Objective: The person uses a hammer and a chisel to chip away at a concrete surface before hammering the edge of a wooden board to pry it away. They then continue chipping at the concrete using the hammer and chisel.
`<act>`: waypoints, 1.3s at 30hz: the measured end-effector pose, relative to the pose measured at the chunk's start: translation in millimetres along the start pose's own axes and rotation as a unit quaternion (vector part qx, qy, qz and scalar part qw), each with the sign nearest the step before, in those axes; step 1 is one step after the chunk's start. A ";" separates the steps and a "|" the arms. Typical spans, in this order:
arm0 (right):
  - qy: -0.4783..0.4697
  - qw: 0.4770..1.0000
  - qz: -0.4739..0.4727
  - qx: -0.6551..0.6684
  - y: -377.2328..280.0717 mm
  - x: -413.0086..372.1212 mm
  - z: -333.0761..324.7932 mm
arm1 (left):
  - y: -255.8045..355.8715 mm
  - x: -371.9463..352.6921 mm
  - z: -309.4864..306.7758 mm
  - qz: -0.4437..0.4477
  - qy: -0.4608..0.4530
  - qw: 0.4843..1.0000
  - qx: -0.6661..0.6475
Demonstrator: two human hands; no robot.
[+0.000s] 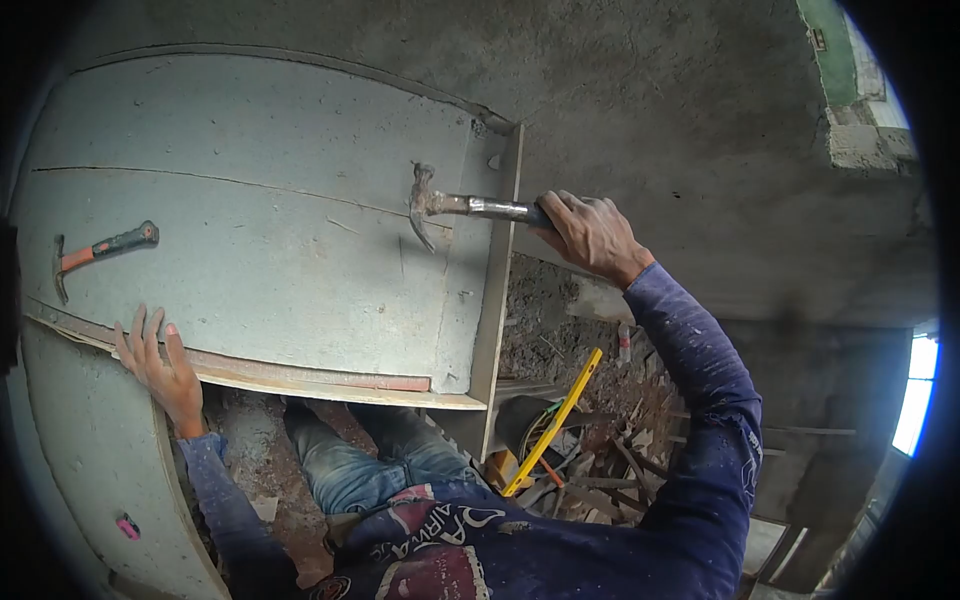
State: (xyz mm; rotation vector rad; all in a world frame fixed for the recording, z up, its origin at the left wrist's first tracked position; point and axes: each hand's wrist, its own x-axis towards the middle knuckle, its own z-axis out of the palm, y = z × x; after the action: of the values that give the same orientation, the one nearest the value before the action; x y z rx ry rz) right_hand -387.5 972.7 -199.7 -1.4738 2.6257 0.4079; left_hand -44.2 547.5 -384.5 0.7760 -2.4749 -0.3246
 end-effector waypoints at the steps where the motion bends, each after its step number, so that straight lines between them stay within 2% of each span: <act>1: 0.001 1.000 -0.002 -0.003 2.7 -1.3 -7.2 | -0.1 -0.2 0.8 -0.003 0.002 1.000 -0.001; 4: -0.083 0.987 -0.132 -0.050 20.8 1.2 -19.0 | -2.4 -1.3 1.3 0.000 -0.005 1.000 0.005; 8: -0.072 0.972 -0.201 -0.097 87.7 41.7 -11.9 | -3.9 -2.3 2.7 -0.004 -0.002 1.000 0.007; 10: -0.057 0.979 0.028 -0.196 110.8 60.1 -4.9 | -5.3 -4.6 4.4 -0.010 -0.004 1.000 0.014; 15: -0.070 0.987 -0.019 -0.143 65.3 52.3 -28.4 | -4.8 -3.8 3.2 -0.022 -0.014 0.999 0.021; 17: -0.037 0.988 -0.138 -0.059 28.4 55.0 -37.5 | -7.5 -4.8 4.5 -0.010 -0.007 1.000 0.026; 18: -0.038 0.987 -0.142 -0.061 17.3 61.2 -35.8 | -6.5 -4.7 3.3 -0.015 -0.007 0.999 0.027; 20: -0.023 0.966 -0.257 -0.029 1.6 67.1 -31.7 | -2.9 -2.4 1.5 -0.016 -0.008 1.000 0.024; 21: -0.025 0.965 -0.258 -0.030 7.2 67.9 -29.4 | -2.6 -1.7 2.4 -0.018 -0.009 1.000 0.022; 23: -0.137 0.986 -0.087 -0.029 38.6 72.9 -15.3 | -4.3 -4.2 3.5 -0.022 -0.001 1.000 0.010; 24: -0.056 0.998 -0.026 -0.031 60.5 66.6 1.6 | -4.8 -5.3 4.6 -0.029 -0.005 1.000 0.009; 25: -0.062 0.997 -0.032 -0.033 70.5 59.5 -1.3 | -5.1 -5.8 6.2 -0.023 0.008 1.000 0.018; 27: -0.111 0.991 0.036 -0.066 79.4 56.0 -6.9 | -7.0 -5.8 9.2 -0.025 0.017 0.999 0.028; 28: -0.113 0.991 0.022 -0.071 63.4 70.5 -18.4 | -7.6 -4.9 8.3 -0.017 0.027 0.999 0.042; 30: -0.145 0.985 0.088 0.013 17.6 62.8 -48.0 | -8.5 -2.7 8.0 0.016 0.037 0.998 0.040; 31: -0.149 0.985 0.088 0.008 -0.9 67.8 -61.1 | -8.7 -2.4 9.8 0.012 0.036 0.999 0.035; 33: 0.028 0.998 -0.052 0.028 -32.8 79.3 -73.7 | -11.1 -4.3 10.4 0.017 0.053 0.998 0.025; 34: 0.027 0.998 -0.057 0.025 -40.7 85.3 -70.8 | -11.2 -4.8 9.9 0.014 0.055 0.998 0.026; 36: 0.091 0.980 -0.159 0.084 -49.7 95.4 -68.1 | -14.3 -8.2 14.4 0.012 0.063 0.998 0.021; 37: 0.098 0.979 -0.161 0.080 -31.6 97.9 -59.8 | -15.9 -7.5 16.2 0.015 0.074 0.997 0.018; 39: 0.016 0.981 -0.192 -0.018 33.8 89.0 -23.3 | -11.3 -6.4 16.8 0.001 0.083 0.997 0.002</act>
State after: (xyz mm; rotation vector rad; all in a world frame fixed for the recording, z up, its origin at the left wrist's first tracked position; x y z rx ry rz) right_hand -462.0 909.7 -190.7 -1.9558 2.2855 0.3925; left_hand -43.7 543.3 -405.4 0.7711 -2.3209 -0.2444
